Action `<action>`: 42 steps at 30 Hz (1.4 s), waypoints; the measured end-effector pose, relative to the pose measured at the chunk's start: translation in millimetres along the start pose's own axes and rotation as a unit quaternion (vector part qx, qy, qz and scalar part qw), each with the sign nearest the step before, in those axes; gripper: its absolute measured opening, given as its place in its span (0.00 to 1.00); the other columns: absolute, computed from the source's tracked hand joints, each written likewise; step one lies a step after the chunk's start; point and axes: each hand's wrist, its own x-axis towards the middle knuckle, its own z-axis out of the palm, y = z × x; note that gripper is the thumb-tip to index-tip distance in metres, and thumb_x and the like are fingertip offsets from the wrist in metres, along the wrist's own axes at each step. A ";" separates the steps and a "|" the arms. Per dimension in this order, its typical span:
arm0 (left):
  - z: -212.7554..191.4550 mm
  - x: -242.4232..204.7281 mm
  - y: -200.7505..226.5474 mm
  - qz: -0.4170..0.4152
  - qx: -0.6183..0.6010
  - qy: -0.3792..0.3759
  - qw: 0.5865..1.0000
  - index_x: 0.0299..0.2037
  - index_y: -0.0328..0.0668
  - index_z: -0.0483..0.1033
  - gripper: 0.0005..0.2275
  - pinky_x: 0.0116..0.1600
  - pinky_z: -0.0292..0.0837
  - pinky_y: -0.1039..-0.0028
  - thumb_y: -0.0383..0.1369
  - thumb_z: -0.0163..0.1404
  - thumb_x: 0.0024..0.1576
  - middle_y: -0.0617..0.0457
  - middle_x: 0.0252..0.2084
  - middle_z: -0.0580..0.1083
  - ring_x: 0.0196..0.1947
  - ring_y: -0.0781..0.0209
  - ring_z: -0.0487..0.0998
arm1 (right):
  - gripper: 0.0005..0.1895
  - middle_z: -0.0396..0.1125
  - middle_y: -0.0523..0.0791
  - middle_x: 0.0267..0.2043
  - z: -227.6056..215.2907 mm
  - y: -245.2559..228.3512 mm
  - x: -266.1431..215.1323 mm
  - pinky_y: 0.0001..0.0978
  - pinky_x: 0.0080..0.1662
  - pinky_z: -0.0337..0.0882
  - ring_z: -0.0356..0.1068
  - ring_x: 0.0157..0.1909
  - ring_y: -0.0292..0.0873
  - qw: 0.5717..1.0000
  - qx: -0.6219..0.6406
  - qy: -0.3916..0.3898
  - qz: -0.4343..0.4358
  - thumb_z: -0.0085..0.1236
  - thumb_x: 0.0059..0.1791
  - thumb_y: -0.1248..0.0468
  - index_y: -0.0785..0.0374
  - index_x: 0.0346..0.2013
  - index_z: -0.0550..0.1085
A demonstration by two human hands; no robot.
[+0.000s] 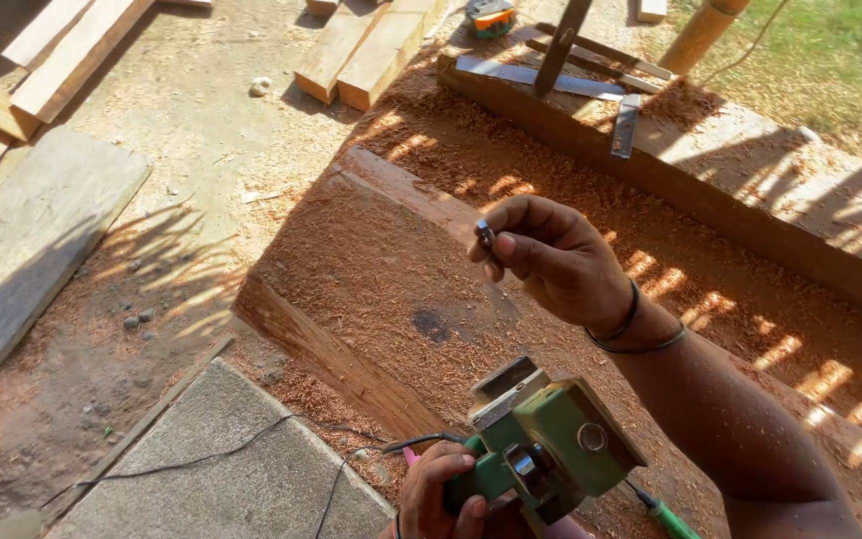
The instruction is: The person holds a green electric hand planer and uses a hex key and screwdriver to loosen and adjust its components, working on the blade and base while seated at a sawdust-covered wooden beam. They turn the planer over, reposition it, and finally set it down on the beam.
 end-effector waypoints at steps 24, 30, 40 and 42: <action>0.4 2.7 -1.9 -0.004 -0.008 -0.011 1.000 0.56 0.36 0.68 0.17 0.42 0.75 0.63 0.40 0.55 0.66 0.39 0.42 0.76 0.37 0.54 0.79 | 0.13 0.73 0.52 0.51 7.8 1.1 -2.6 0.34 0.50 0.73 0.72 0.47 0.42 0.999 0.032 0.014 0.023 0.51 0.59 0.69 0.72 0.58 0.72; 0.8 3.5 -2.0 -0.004 -0.001 -0.008 1.000 0.56 0.36 0.69 0.17 0.41 0.74 0.62 0.40 0.56 0.66 0.40 0.42 0.76 0.36 0.54 0.78 | 0.11 0.72 0.52 0.51 9.1 3.7 0.6 0.33 0.51 0.73 0.72 0.47 0.42 0.997 0.070 0.004 0.024 0.51 0.60 0.69 0.71 0.56 0.71; 0.3 7.4 0.0 -0.010 -0.017 -0.011 1.000 0.56 0.36 0.68 0.17 0.40 0.75 0.62 0.39 0.56 0.65 0.40 0.42 0.76 0.36 0.53 0.78 | 0.11 0.71 0.50 0.50 14.0 0.3 4.0 0.35 0.52 0.73 0.72 0.50 0.42 0.993 0.106 0.034 0.025 0.45 0.62 0.68 0.70 0.57 0.71; -0.7 9.1 2.4 -0.014 -0.018 -0.012 1.000 0.56 0.36 0.68 0.17 0.41 0.74 0.62 0.38 0.56 0.65 0.40 0.41 0.76 0.36 0.53 0.78 | 0.11 0.71 0.50 0.51 12.1 0.2 4.4 0.35 0.51 0.73 0.72 0.50 0.43 0.993 0.112 0.034 0.033 0.45 0.62 0.68 0.70 0.57 0.71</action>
